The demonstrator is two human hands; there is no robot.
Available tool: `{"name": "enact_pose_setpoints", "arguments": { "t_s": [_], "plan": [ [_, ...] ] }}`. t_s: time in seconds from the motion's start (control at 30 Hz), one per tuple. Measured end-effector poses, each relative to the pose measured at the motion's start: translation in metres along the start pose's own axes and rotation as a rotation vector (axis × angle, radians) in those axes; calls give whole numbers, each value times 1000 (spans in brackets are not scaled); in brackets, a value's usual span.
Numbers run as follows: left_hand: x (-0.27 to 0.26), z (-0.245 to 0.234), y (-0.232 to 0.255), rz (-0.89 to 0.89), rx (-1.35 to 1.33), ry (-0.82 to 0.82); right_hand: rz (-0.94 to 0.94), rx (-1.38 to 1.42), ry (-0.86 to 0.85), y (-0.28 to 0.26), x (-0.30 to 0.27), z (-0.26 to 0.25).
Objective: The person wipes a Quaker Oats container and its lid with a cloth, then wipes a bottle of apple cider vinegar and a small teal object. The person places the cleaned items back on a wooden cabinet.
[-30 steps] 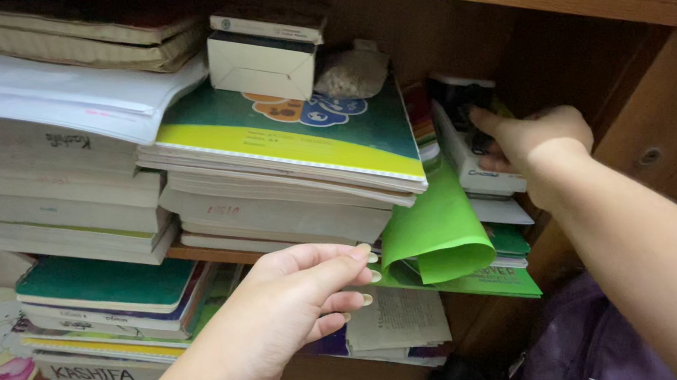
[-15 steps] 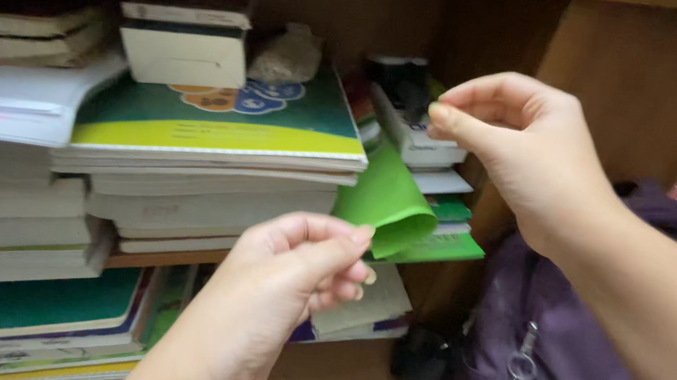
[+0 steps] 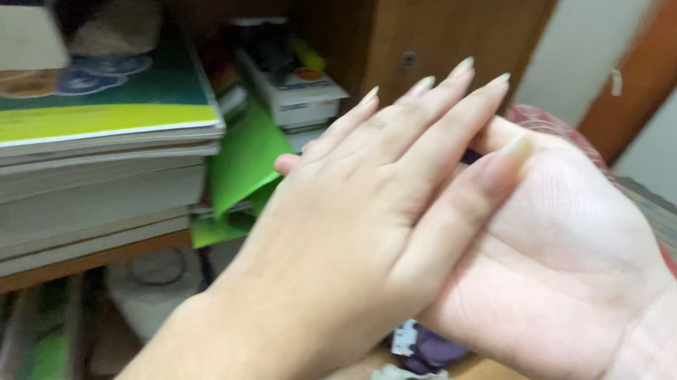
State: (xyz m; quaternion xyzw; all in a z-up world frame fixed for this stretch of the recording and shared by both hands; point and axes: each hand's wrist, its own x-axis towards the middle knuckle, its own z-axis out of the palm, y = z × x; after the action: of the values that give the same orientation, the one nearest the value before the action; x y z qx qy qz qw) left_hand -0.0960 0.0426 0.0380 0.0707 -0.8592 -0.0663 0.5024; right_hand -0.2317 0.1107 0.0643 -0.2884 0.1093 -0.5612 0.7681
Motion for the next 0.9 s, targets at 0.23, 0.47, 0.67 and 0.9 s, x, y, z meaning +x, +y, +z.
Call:
{"name": "enact_pose_setpoints", "arguments": {
  "t_s": [0.23, 0.47, 0.67, 0.9],
  "plan": [
    [9, 27, -10, 40, 116, -113, 39, 24, -22, -48, -45, -1],
    [62, 52, -23, -48, 13, -146, -166, -468, 193, -130, -53, -15],
    [142, 77, -42, 73, 73, -51, -378, -930, 484, -213, -28, -31],
    [241, 117, -66, -19, 272, 143, -585, -1201, 629, -310, -4, -56]
  ]
}}
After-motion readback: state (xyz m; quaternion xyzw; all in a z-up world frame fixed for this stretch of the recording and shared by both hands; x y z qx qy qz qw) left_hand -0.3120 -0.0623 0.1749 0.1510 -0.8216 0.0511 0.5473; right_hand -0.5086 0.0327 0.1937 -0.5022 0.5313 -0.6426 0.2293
